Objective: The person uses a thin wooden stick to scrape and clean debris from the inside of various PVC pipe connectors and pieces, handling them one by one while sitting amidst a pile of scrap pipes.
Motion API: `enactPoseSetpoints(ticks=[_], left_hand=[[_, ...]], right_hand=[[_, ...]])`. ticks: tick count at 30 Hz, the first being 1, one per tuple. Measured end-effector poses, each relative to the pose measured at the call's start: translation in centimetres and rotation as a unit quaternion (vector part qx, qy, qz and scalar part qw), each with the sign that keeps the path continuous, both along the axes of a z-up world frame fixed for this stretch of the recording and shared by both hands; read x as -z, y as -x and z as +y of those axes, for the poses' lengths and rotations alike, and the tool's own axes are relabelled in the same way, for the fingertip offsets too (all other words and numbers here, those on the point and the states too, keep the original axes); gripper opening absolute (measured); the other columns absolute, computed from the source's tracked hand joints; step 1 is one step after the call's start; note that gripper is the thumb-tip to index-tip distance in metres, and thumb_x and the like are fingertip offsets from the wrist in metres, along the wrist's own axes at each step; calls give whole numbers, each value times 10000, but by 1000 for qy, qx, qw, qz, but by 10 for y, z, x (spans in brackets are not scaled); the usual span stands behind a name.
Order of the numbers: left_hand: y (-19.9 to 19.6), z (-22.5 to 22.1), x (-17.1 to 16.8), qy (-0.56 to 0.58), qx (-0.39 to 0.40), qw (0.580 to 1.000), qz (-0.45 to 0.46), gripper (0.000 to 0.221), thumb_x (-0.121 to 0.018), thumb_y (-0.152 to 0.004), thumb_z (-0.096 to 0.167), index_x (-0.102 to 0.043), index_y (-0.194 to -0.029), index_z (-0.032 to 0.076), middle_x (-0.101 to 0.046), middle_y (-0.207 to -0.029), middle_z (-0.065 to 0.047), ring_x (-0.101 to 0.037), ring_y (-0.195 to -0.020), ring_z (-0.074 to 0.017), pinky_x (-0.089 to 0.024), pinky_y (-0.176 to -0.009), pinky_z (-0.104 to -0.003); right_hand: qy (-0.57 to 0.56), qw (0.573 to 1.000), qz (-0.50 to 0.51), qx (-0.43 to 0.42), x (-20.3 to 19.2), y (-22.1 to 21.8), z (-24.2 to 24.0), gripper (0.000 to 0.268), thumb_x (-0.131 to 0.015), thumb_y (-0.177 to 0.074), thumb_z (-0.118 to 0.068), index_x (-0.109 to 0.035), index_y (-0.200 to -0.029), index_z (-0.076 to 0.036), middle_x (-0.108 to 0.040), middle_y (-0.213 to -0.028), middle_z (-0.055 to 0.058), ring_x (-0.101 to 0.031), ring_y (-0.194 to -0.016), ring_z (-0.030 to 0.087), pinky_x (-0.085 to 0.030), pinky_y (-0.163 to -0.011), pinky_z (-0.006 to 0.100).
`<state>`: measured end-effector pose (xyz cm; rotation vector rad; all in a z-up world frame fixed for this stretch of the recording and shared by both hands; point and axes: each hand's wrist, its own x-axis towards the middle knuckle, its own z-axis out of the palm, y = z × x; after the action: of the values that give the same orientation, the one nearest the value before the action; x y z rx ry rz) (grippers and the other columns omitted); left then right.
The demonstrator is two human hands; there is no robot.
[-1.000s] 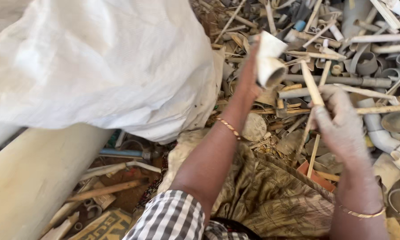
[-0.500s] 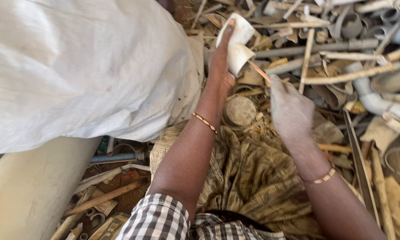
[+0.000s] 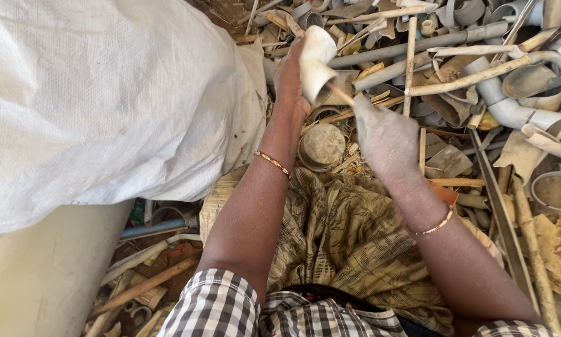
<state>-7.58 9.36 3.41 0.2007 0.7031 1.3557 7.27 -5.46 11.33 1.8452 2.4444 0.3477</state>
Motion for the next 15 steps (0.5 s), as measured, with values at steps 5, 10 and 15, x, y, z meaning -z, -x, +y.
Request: enactPoseSetpoints(ticks=[5,10,15], left_hand=[[3,-1,-5,9,23,997,68,760,-688,-804,527,-508,-1371,54,-708,-1070,-240,-738,-776,-308,-645,-502,-415],[4,-6,-3,-14,17,1000,15,757,-740,-831,470,-513,-1381,2,-704,-1135,-249,-749,-891,-332,-666,-596,-427],[11,-2,16,-89,58,994,-25,712,-725,-858,446,-524,-1355,-23,-686,-1148,-234,-729,-950,-339,-676,-666,-498]], right_hand=[[-62,997,20,-51,-11,6,-7,242,-528,-1056,-380,-645,-1168,-199,-544,-572,-16,-466,-389,81,-465,-580,561],[2,987,-159,-3,-30,21,-13,370,-587,-950,-232,-588,-1303,-123,-524,-475,-33,-478,-340,46,-428,-261,229],[22,990,-138,-32,-46,37,-25,461,-583,-1027,-206,-527,-1459,-55,-573,-619,-3,-490,-418,29,-408,-360,248]])
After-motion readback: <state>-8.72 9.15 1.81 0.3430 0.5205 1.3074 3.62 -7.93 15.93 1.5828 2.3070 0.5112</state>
